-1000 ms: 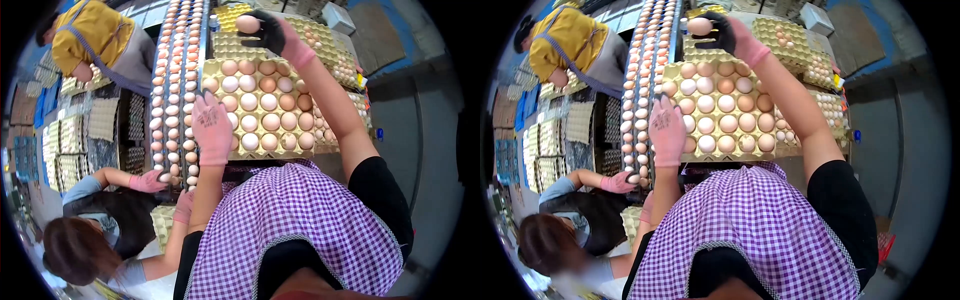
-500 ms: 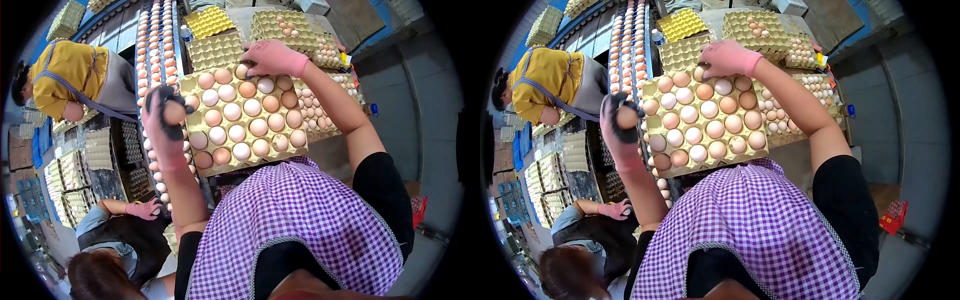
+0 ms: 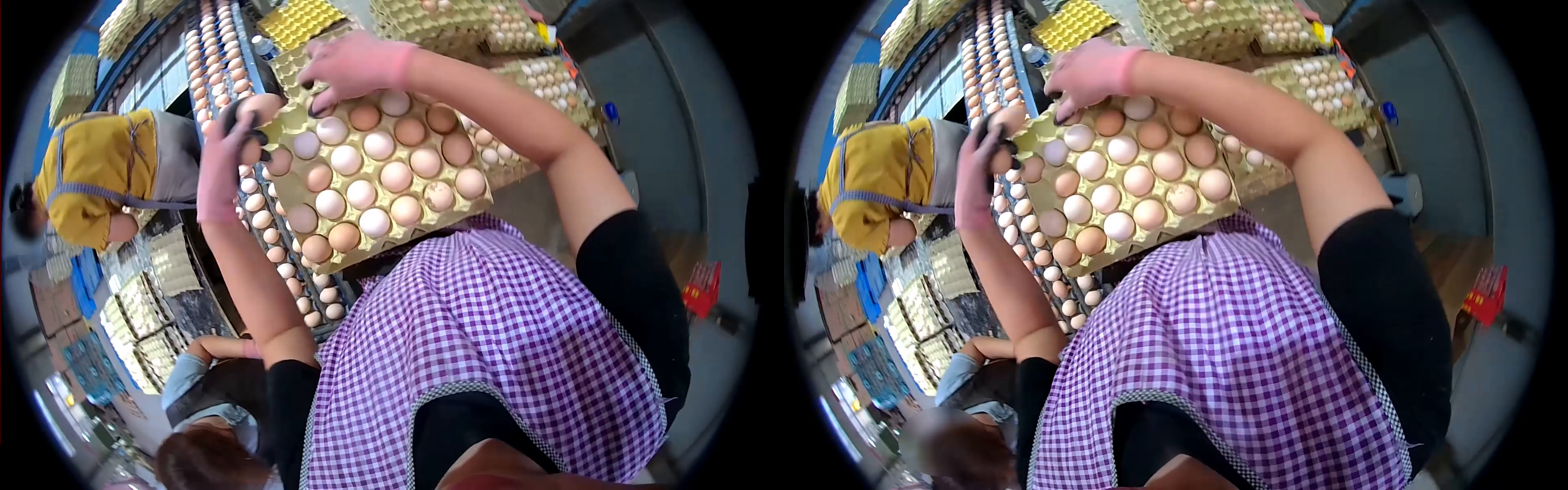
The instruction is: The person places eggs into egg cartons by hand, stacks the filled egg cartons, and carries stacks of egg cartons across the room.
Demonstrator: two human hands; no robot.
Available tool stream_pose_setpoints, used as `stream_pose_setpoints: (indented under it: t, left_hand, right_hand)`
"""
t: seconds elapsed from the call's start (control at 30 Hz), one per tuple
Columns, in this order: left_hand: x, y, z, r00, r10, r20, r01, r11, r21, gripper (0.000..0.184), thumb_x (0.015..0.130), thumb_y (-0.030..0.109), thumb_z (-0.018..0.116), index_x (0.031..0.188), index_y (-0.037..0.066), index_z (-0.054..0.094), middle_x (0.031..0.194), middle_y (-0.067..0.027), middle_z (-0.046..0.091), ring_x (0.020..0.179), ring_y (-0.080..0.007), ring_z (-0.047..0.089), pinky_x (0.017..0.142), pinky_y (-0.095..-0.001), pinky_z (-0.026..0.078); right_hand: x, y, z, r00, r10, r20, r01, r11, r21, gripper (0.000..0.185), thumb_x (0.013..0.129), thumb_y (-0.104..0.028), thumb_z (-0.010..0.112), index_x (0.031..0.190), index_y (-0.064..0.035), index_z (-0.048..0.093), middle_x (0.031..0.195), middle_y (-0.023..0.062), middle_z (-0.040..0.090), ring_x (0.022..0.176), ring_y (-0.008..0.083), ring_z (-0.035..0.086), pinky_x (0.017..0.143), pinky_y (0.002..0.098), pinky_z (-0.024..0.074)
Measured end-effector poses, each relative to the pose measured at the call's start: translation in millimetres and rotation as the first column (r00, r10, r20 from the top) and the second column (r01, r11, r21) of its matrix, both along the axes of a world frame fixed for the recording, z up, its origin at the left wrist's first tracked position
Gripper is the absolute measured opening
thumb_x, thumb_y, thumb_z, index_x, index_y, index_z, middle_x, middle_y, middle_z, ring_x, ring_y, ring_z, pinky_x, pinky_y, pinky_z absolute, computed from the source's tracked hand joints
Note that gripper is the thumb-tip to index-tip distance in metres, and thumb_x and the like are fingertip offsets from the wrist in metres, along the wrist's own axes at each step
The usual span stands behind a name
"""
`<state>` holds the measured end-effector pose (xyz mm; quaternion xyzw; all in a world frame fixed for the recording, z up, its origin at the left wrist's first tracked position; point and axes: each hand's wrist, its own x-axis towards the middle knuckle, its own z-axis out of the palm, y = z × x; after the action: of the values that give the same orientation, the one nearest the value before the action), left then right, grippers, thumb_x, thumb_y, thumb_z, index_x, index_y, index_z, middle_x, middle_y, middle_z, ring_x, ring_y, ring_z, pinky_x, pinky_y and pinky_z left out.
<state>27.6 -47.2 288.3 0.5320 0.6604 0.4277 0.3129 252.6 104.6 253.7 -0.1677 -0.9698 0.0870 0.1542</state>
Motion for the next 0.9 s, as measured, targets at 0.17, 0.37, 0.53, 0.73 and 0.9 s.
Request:
stream_pose_setpoints:
  t: [0.17,0.37,0.53,0.73,0.9]
  left_hand:
    - [-11,-42,-22,0.143,-0.323,0.935,0.223,0.931,0.288,0.059,0.103,0.031,0.048,0.153,0.002,0.034,0.142,-0.0209,0.053,0.092,-0.0258,0.062,0.063,-0.0326,0.049]
    - [33,-68,-26,0.431,-0.202,0.879,0.064,0.979,0.194,0.060,0.107,0.043,0.043,0.152,0.003,0.038,0.153,-0.0146,0.049,0.102,-0.0195,0.065,0.079,-0.0348,0.055]
    - [120,-61,-18,0.519,-0.118,0.847,-0.028,0.988,0.155,0.063,0.105,0.053,0.045,0.141,0.001,0.049,0.112,-0.0151,0.064,0.080,-0.0200,0.062,0.057,-0.0340,0.053]
    - [218,-38,-8,0.910,-0.043,0.412,0.046,0.999,0.003,0.049,0.099,0.026,0.063,0.137,-0.002,0.051,0.114,-0.0137,0.066,0.089,-0.0170,0.065,0.074,-0.0299,0.057]
    - [201,-30,11,0.968,-0.244,-0.048,0.242,0.969,-0.052,0.048,0.092,0.022,0.071,0.133,0.003,0.055,0.110,-0.0113,0.068,0.094,-0.0206,0.068,0.082,-0.0325,0.054]
  right_hand:
    - [-35,7,-2,0.976,0.063,0.210,-0.111,0.968,0.226,0.035,0.087,-0.050,0.066,0.099,-0.0178,0.073,0.110,0.0100,0.066,0.093,0.0290,0.070,0.072,0.0449,0.0563]
    - [60,31,27,0.930,0.058,-0.363,-0.163,0.950,-0.266,0.047,0.092,-0.048,0.064,0.114,-0.0069,0.069,0.083,0.0082,0.070,0.069,0.0195,0.065,0.059,0.0359,0.0500]
    - [211,12,-9,0.609,-0.550,-0.572,-0.318,0.491,-0.811,0.050,0.093,-0.034,0.070,0.131,-0.0019,0.062,0.117,0.0096,0.070,0.101,0.0190,0.067,0.081,0.0329,0.0540]
    - [275,46,-167,0.648,-0.723,-0.240,0.321,0.545,-0.775,0.053,0.091,-0.045,0.070,0.131,-0.0100,0.065,0.102,0.0069,0.069,0.084,0.0155,0.067,0.071,0.0298,0.0561]
    - [181,27,-220,0.653,-0.736,0.180,0.738,0.565,-0.369,0.060,0.087,-0.059,0.064,0.136,-0.0244,0.058,0.133,0.0142,0.056,0.115,0.0344,0.064,0.093,0.0446,0.0538]
